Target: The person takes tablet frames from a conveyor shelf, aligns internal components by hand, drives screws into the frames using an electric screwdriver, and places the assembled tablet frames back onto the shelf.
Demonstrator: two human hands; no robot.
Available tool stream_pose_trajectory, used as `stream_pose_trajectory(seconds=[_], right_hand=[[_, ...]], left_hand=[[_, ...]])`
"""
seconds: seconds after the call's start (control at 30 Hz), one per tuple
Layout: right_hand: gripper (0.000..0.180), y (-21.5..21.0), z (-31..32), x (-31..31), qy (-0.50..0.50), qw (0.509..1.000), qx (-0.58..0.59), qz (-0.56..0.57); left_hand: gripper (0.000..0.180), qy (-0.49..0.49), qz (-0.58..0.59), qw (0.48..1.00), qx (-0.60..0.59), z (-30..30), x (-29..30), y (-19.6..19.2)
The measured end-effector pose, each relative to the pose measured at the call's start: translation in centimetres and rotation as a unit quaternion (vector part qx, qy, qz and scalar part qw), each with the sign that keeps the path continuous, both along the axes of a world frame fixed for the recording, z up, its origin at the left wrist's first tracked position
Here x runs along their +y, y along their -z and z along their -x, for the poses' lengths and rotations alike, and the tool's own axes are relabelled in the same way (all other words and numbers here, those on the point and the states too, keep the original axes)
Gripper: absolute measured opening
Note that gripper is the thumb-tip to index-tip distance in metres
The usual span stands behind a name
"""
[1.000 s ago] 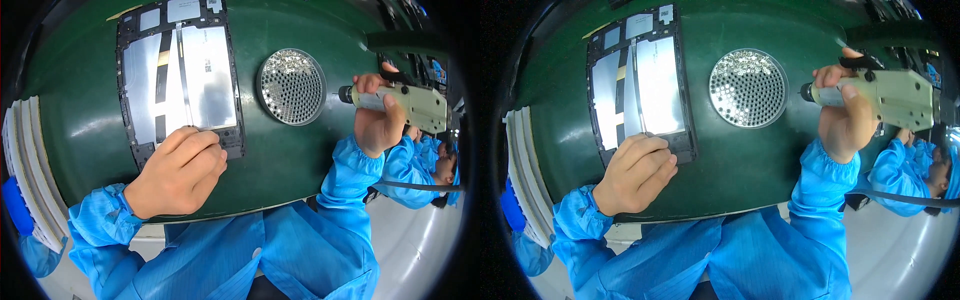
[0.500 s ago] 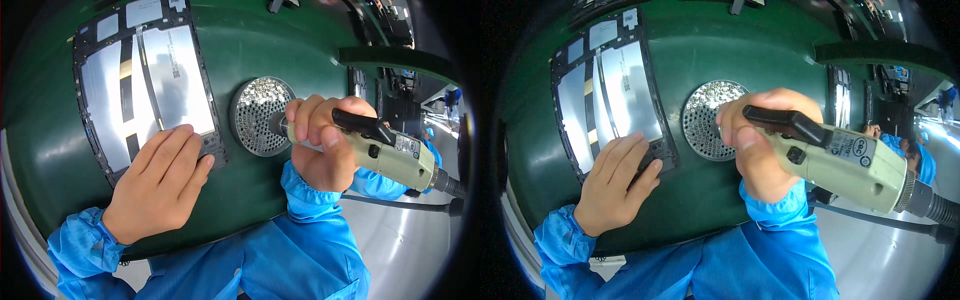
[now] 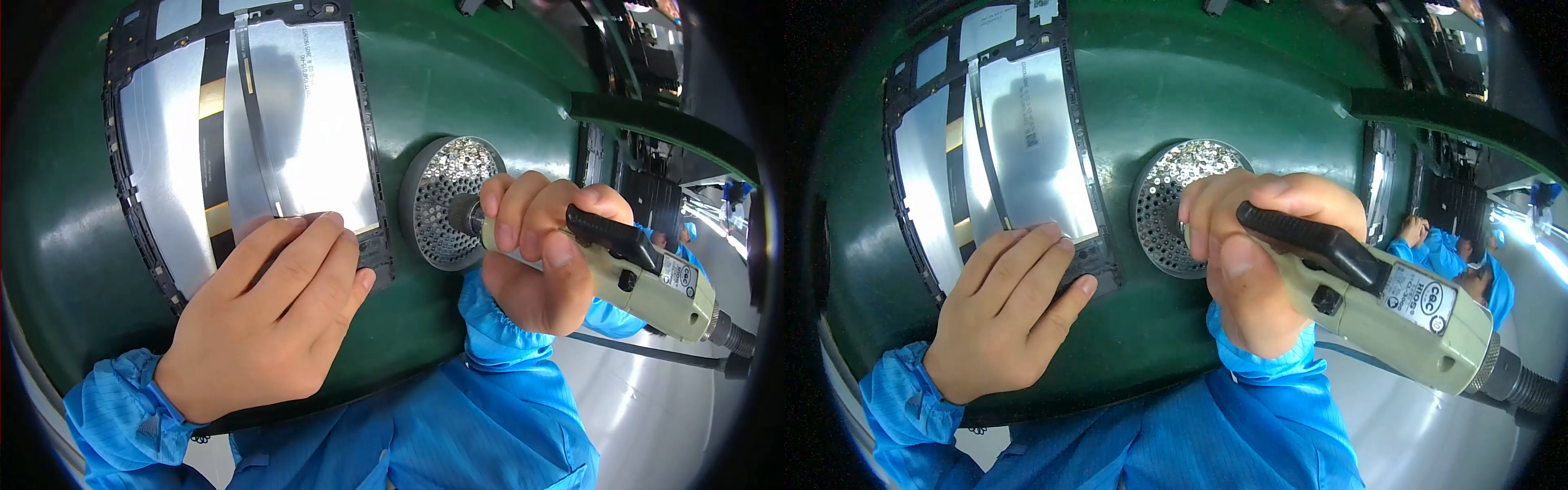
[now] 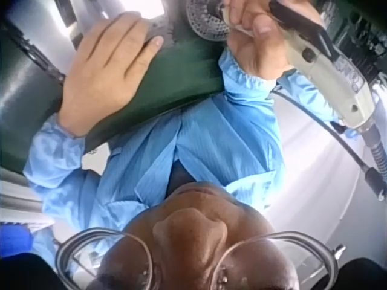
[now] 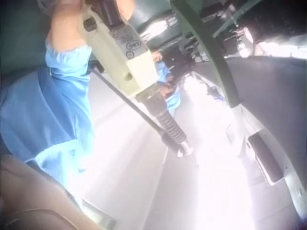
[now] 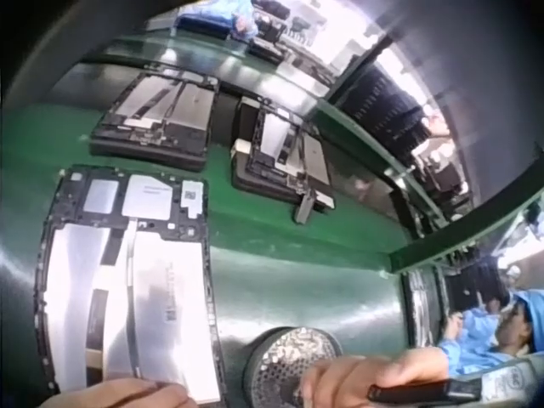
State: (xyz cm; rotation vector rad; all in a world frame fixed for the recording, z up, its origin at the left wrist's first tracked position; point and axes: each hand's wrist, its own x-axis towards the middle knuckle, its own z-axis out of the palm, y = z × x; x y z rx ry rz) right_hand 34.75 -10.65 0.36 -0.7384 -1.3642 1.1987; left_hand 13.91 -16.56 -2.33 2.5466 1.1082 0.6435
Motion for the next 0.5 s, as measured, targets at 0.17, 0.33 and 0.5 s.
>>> stream_pose_trajectory(seconds=[0.17, 0.33, 0.5], right_hand=[[0.035, 0.24, 0.39, -0.05, 0.008, 1.000, -0.003, -0.005], [0.033, 0.27, 0.52, -0.06, -0.002, 0.999, -0.026, -0.034], [0.033, 0.29, 0.44, -0.21, -0.002, 0.999, -0.023, -0.042]], left_hand=[[0.029, -0.005, -0.003, 1.000, -0.001, 0.11, -0.01, 0.23], [0.029, -0.004, -0.011, 1.000, 0.001, 0.27, -0.17, 0.20], [0.030, -0.003, -0.012, 1.000, -0.005, 0.42, -0.38, 0.06]])
